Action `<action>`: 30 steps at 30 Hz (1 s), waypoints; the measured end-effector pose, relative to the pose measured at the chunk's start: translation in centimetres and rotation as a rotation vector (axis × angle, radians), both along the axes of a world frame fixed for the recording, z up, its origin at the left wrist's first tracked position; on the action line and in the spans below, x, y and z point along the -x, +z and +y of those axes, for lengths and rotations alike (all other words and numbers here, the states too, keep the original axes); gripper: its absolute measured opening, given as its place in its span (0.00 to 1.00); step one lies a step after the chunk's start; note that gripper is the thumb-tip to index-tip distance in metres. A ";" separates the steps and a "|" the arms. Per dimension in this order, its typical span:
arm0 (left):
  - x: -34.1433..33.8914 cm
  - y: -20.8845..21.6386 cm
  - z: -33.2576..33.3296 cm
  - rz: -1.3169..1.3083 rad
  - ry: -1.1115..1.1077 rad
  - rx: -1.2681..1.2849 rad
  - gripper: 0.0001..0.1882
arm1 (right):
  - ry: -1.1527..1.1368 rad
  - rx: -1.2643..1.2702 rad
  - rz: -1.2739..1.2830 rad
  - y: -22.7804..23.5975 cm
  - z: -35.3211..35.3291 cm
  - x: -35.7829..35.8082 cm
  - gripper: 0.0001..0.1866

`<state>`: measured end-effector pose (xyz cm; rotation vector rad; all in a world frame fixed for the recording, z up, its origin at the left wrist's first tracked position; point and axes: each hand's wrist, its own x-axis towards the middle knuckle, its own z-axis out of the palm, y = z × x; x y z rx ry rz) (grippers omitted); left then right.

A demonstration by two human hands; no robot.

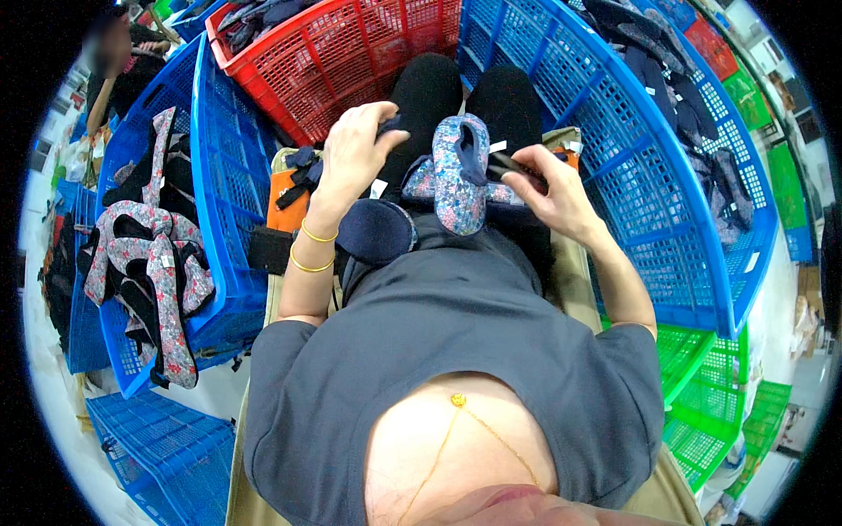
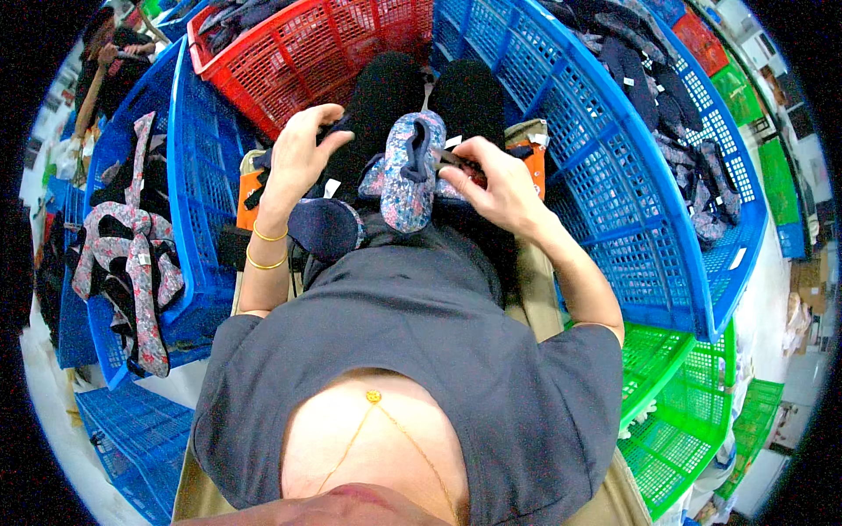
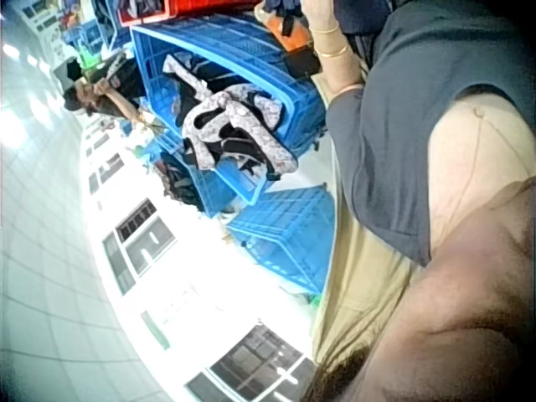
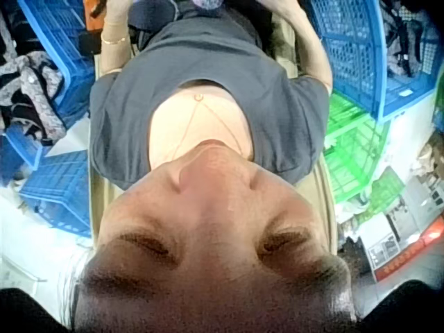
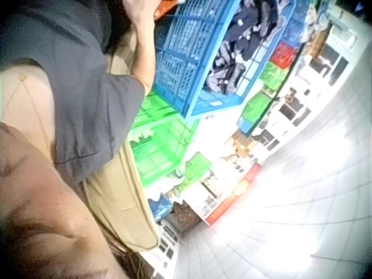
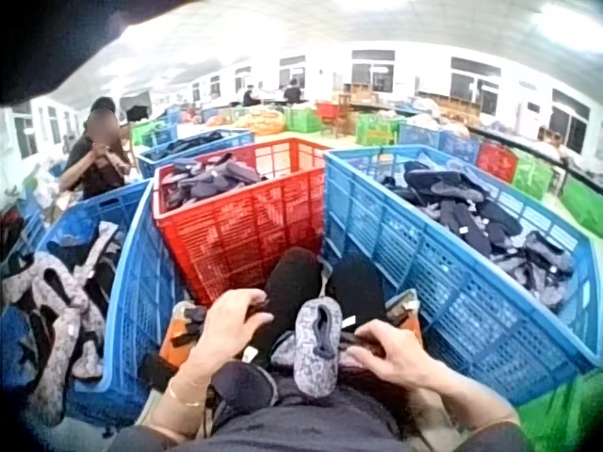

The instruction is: The person sits on the floor and inspects floral-patterned slippers one by one. They pick up each slipper, turn it over to check the sole and interior, and place it back into a blue basket. The process is repeated for multiple slippers throughout the clip.

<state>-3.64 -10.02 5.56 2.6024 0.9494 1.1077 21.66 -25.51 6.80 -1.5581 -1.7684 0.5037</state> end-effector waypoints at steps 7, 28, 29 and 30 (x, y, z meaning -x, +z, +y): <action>-3.0 0.6 -3.7 0.042 -0.677 0.399 0.25 | 0.173 0.371 0.560 -2.3 0.5 1.6 0.15; -2.4 0.0 -4.1 0.201 -0.625 0.236 0.09 | -0.084 -0.105 0.121 -2.1 2.0 -1.9 0.22; -2.4 -0.1 -4.1 0.165 -0.632 0.192 0.08 | -0.057 -0.131 0.126 -2.5 2.0 -1.6 0.23; -2.5 -0.3 -4.2 0.110 -0.566 0.135 0.06 | -0.048 -0.060 0.112 -2.0 1.8 -1.2 0.24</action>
